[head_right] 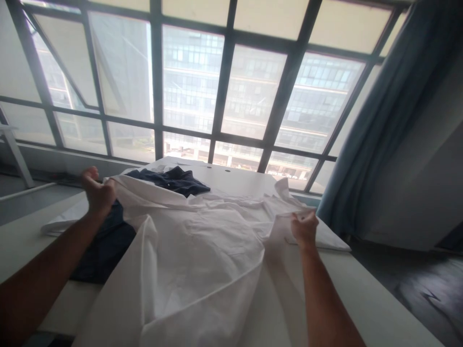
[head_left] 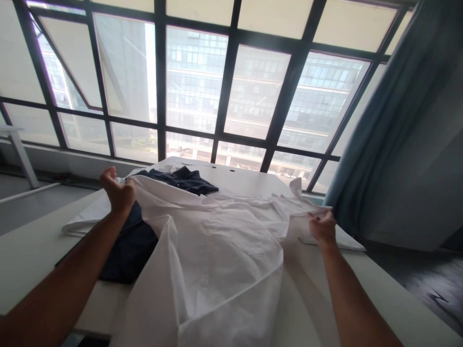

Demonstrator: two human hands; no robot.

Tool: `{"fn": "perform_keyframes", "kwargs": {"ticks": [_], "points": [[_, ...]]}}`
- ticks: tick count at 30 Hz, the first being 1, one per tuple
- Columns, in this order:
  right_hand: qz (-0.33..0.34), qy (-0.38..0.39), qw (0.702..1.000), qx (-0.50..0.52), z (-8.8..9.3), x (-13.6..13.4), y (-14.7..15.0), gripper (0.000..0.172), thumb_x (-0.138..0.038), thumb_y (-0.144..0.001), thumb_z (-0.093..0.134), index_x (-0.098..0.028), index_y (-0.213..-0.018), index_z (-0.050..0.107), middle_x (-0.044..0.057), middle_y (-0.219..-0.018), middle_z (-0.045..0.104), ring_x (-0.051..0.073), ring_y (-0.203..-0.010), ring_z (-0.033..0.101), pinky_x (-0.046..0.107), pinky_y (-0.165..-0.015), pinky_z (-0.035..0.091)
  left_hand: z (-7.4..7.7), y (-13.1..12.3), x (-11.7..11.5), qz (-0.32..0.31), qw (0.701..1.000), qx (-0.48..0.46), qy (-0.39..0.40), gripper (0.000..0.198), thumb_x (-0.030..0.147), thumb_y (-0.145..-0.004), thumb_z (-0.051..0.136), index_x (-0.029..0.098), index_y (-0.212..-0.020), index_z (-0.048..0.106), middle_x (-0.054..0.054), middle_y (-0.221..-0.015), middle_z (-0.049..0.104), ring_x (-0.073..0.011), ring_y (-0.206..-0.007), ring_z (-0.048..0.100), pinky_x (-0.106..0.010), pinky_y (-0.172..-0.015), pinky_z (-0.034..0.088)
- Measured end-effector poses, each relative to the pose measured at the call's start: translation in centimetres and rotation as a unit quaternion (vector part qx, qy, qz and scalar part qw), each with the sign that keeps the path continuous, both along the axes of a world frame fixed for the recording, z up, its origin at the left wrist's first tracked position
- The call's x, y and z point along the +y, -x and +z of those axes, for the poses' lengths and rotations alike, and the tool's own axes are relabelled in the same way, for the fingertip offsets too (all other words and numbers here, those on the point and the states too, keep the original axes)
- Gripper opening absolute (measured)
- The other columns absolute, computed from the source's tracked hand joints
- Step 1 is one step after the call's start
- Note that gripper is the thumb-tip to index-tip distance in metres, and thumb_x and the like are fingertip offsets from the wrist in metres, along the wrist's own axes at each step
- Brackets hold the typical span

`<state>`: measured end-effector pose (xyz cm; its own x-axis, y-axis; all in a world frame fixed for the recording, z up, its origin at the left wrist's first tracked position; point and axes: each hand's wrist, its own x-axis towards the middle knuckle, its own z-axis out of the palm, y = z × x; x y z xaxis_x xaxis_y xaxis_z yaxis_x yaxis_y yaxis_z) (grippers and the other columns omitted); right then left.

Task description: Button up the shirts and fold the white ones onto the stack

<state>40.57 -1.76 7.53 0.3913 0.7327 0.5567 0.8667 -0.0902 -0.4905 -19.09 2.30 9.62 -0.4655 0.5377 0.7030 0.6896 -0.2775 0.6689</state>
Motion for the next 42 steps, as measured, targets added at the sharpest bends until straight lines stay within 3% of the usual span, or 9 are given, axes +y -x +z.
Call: {"fn": "perform_keyframes", "kwargs": {"ticks": [2, 8, 15, 21, 26, 31, 34, 37, 42], "points": [[-0.004, -0.051, 0.998, 0.03, -0.3, -0.1, 3.5, 0.063, -0.029, -0.085, 0.054, 0.002, -0.14, 0.042, 0.033, -0.133, 0.05, 0.033, -0.113, 0.059, 0.042, -0.098, 0.045, -0.2, -1.9, -1.0, -0.007, 0.993, 0.105, -0.059, 0.043, 0.035, -0.095, 0.039, 0.014, -0.13, 0.054, -0.009, -0.136, 0.055, -0.0306, -0.134, 0.037, -0.05, -0.11, 0.028], [0.442, 0.073, 0.892, -0.057, -2.5, -2.9, 17.1, 0.048, -0.039, -0.088, 0.059, -0.019, -0.132, 0.06, 0.013, -0.139, 0.055, 0.027, -0.128, 0.051, 0.045, -0.111, 0.039, -4.0, -11.4, -2.1, -0.311, 0.853, 0.403, 0.114, 0.036, 0.039, -0.094, 0.049, 0.019, -0.119, 0.064, -0.01, -0.133, 0.061, -0.0255, -0.126, 0.052, -0.044, -0.111, 0.034], [0.513, 0.231, 0.82, -0.106, -4.2, -4.0, 19.6, 0.045, -0.033, -0.085, 0.067, -0.026, -0.129, 0.064, 0.01, -0.143, 0.054, 0.03, -0.133, 0.048, 0.048, -0.113, 0.035, -6.2, -12.3, -1.7, -0.33, 0.762, 0.452, 0.325, 0.051, 0.047, -0.093, 0.052, 0.025, -0.139, 0.053, -0.011, -0.142, 0.055, -0.0295, -0.13, 0.05, -0.046, -0.11, 0.035], [0.538, 0.258, 0.797, -0.091, -2.6, -3.4, 17.9, 0.045, -0.035, -0.073, 0.079, -0.025, -0.116, 0.07, 0.008, -0.133, 0.061, 0.028, -0.121, 0.057, 0.041, -0.106, 0.042, -5.7, -12.7, -1.3, -0.241, 0.793, 0.458, 0.322, 0.046, 0.052, -0.09, 0.054, 0.024, -0.124, 0.066, -0.014, -0.12, 0.065, -0.0327, -0.114, 0.058, -0.043, -0.096, 0.043], [0.533, 0.294, 0.789, -0.08, -1.4, -3.5, 15.7, 0.038, -0.044, -0.063, 0.084, -0.024, -0.095, 0.076, 0.006, -0.111, 0.07, 0.024, -0.1, 0.065, 0.032, -0.09, 0.048, -2.7, -7.9, 0.1, -0.072, 0.886, 0.367, 0.273, 0.042, 0.021, -0.089, 0.055, 0.004, -0.127, 0.059, -0.019, -0.113, 0.061, -0.0286, -0.104, 0.057, -0.04, -0.091, 0.045], [0.33, 0.298, 0.887, -0.126, -1.1, -3.3, 16.3, 0.039, -0.056, -0.083, 0.063, -0.019, -0.08, 0.075, 0.006, -0.075, 0.072, 0.019, -0.07, 0.065, 0.027, -0.065, 0.043, 1.2, -3.9, -0.8, 0.115, 0.954, 0.266, 0.073, 0.063, 0.012, -0.087, 0.049, 0.0, -0.147, 0.033, -0.026, -0.143, 0.037, -0.0452, -0.129, 0.035, -0.061, -0.101, 0.03], [0.243, 0.253, 0.924, -0.151, -2.4, -2.9, 19.0, 0.042, -0.058, -0.086, 0.058, -0.019, -0.079, 0.072, 0.009, -0.078, 0.073, 0.021, -0.072, 0.065, 0.028, -0.063, 0.041, -0.1, -8.0, -2.4, -0.058, 0.938, 0.335, 0.063, 0.043, 0.013, -0.09, 0.047, 0.008, -0.132, 0.055, -0.017, -0.134, 0.054, -0.0332, -0.126, 0.044, -0.052, -0.107, 0.029], [0.222, 0.248, 0.93, -0.159, -3.8, -2.7, 21.3, 0.04, -0.055, -0.087, 0.057, -0.018, -0.084, 0.071, 0.012, -0.08, 0.073, 0.023, -0.073, 0.066, 0.029, -0.063, 0.042, -3.1, -13.9, -3.9, -0.282, 0.866, 0.394, 0.122, 0.025, 0.025, -0.093, 0.052, 0.016, -0.109, 0.069, -0.01, -0.117, 0.066, -0.0262, -0.11, 0.058, -0.043, -0.1, 0.039], [0.208, 0.256, 0.933, -0.142, -4.5, -2.1, 21.2, 0.026, -0.033, -0.088, 0.053, -0.016, -0.081, 0.071, 0.012, -0.081, 0.073, 0.019, -0.072, 0.066, 0.026, -0.062, 0.041, -6.6, -17.5, -4.8, -0.435, 0.768, 0.443, 0.16, 0.018, 0.027, -0.093, 0.056, 0.02, -0.098, 0.072, -0.009, -0.106, 0.069, -0.023, -0.098, 0.062, -0.035, -0.091, 0.046]]}}
